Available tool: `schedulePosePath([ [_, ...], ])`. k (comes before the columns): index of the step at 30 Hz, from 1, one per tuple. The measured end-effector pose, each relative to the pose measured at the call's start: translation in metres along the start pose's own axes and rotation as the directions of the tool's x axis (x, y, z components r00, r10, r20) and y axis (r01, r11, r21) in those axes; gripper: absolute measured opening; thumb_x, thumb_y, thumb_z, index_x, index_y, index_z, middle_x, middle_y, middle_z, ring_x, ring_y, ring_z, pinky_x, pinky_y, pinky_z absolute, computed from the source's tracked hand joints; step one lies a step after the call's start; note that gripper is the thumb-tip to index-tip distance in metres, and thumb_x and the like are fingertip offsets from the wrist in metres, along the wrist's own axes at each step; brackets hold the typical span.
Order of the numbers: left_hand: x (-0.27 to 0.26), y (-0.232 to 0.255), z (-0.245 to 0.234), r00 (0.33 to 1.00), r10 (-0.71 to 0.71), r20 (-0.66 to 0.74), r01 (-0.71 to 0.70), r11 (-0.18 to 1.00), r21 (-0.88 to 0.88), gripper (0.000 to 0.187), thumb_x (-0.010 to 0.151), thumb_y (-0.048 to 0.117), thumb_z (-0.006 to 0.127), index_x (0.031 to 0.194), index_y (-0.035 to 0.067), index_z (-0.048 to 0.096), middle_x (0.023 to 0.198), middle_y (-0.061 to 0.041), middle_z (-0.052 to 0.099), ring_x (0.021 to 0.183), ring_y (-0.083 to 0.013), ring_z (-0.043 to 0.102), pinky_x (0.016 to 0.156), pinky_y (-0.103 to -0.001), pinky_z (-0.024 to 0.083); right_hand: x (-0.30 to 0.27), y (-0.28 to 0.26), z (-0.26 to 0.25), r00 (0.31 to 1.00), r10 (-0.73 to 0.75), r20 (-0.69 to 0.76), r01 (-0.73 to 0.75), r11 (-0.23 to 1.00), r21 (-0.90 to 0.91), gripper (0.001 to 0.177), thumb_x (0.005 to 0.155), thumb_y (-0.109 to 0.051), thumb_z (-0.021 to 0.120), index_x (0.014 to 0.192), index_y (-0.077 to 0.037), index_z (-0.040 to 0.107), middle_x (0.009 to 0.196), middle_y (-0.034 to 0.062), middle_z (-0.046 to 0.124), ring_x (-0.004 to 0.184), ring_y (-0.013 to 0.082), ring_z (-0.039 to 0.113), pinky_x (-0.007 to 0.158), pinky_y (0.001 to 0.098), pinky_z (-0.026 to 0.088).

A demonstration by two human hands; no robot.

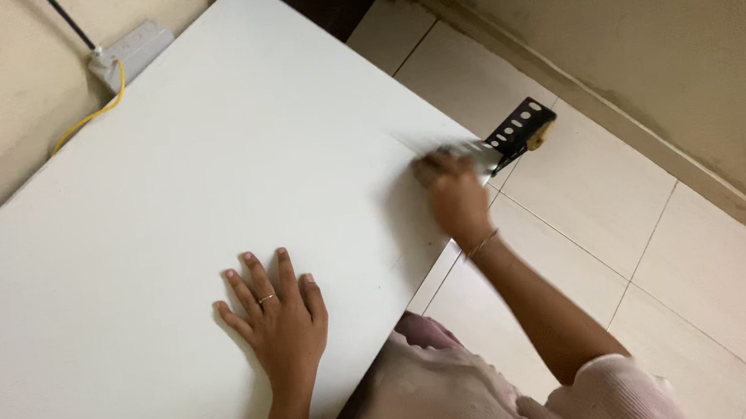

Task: The person wipes a white surface with a cloth, repeatedly dipping the cloth into a small bowl of water and wringing it out. The person continues wiping the surface in a repetitive manner.

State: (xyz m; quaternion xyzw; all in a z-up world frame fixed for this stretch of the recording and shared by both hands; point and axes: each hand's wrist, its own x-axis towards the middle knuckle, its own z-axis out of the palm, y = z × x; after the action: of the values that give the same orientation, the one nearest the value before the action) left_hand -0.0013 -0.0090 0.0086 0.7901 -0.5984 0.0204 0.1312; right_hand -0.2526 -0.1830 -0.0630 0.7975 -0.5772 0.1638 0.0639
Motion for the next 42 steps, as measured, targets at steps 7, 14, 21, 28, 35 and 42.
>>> schedulePosePath([
  [7, 0.003, -0.001, -0.001, 1.0, 0.014, -0.018, -0.013, 0.998, 0.056, 0.055, 0.101, 0.04, 0.047, 0.148, 0.012, 0.055, 0.164, -0.028, 0.034, 0.155, -0.0466, 0.018, 0.119, -0.071, 0.005, 0.072, 0.009, 0.026, 1.0, -0.025, 0.018, 0.024, 0.996, 0.087, 0.042, 0.092, 0.001, 0.057, 0.126, -0.018, 0.073, 0.131, 0.0053, 0.069, 0.113, 0.0255, 0.062, 0.1, 0.0421, 0.054],
  [14, 0.006, 0.0, 0.005, 1.0, 0.003, 0.005, -0.003, 0.997, 0.074, 0.054, 0.101, 0.038, 0.05, 0.147, 0.011, 0.056, 0.166, -0.028, 0.032, 0.156, -0.0498, 0.018, 0.119, -0.074, 0.004, 0.056, 0.017, -0.012, 0.987, 0.145, 0.069, -0.156, 0.967, 0.203, 0.036, 0.094, -0.001, 0.059, 0.123, -0.016, 0.075, 0.132, 0.0046, 0.069, 0.118, 0.0281, 0.06, 0.097, 0.0381, 0.054],
  [21, 0.045, -0.013, 0.025, 0.999, -0.035, -0.017, 0.035, 0.999, -0.001, 0.061, 0.1, 0.051, 0.052, 0.145, 0.009, 0.056, 0.167, -0.03, 0.029, 0.158, -0.0488, 0.013, 0.116, -0.076, -0.007, 0.043, -0.006, 0.005, 0.963, -0.257, -0.084, 0.26, 0.965, 0.028, 0.041, 0.091, -0.003, 0.062, 0.129, -0.007, 0.074, 0.133, 0.0139, 0.068, 0.123, 0.0308, 0.064, 0.103, 0.0402, 0.054],
  [28, 0.089, -0.027, 0.03, 0.995, -0.089, -0.044, 0.089, 0.996, -0.004, 0.071, 0.103, 0.06, 0.045, 0.154, 0.01, 0.05, 0.166, -0.032, 0.026, 0.156, -0.0523, 0.013, 0.115, -0.075, -0.008, 0.104, 0.026, 0.028, 0.993, -0.104, -0.061, 0.113, 0.977, 0.179, 0.041, 0.088, 0.001, 0.061, 0.125, -0.007, 0.074, 0.134, 0.0103, 0.066, 0.128, 0.0315, 0.062, 0.102, 0.0452, 0.058],
  [35, 0.086, -0.025, 0.029, 0.994, -0.103, -0.029, 0.104, 0.994, 0.026, 0.071, 0.105, 0.063, 0.042, 0.155, 0.013, 0.051, 0.17, -0.029, 0.027, 0.159, -0.0498, 0.014, 0.118, -0.075, -0.005, -0.01, -0.015, -0.019, 0.959, -0.279, 0.051, 0.222, 0.85, 0.477, 0.053, 0.086, 0.003, 0.053, 0.134, -0.013, 0.068, 0.146, 0.0094, 0.061, 0.136, 0.033, 0.058, 0.106, 0.0404, 0.054],
  [42, 0.093, -0.024, 0.026, 0.995, -0.092, -0.041, 0.096, 0.991, 0.094, 0.071, 0.103, 0.062, 0.046, 0.153, 0.013, 0.054, 0.167, -0.028, 0.031, 0.157, -0.0481, 0.016, 0.116, -0.076, 0.0, 0.128, -0.01, 0.013, 0.998, -0.027, 0.052, 0.008, 0.942, 0.335, 0.043, 0.092, 0.003, 0.056, 0.131, -0.01, 0.068, 0.141, 0.0141, 0.064, 0.132, 0.0318, 0.057, 0.107, 0.0399, 0.054],
])
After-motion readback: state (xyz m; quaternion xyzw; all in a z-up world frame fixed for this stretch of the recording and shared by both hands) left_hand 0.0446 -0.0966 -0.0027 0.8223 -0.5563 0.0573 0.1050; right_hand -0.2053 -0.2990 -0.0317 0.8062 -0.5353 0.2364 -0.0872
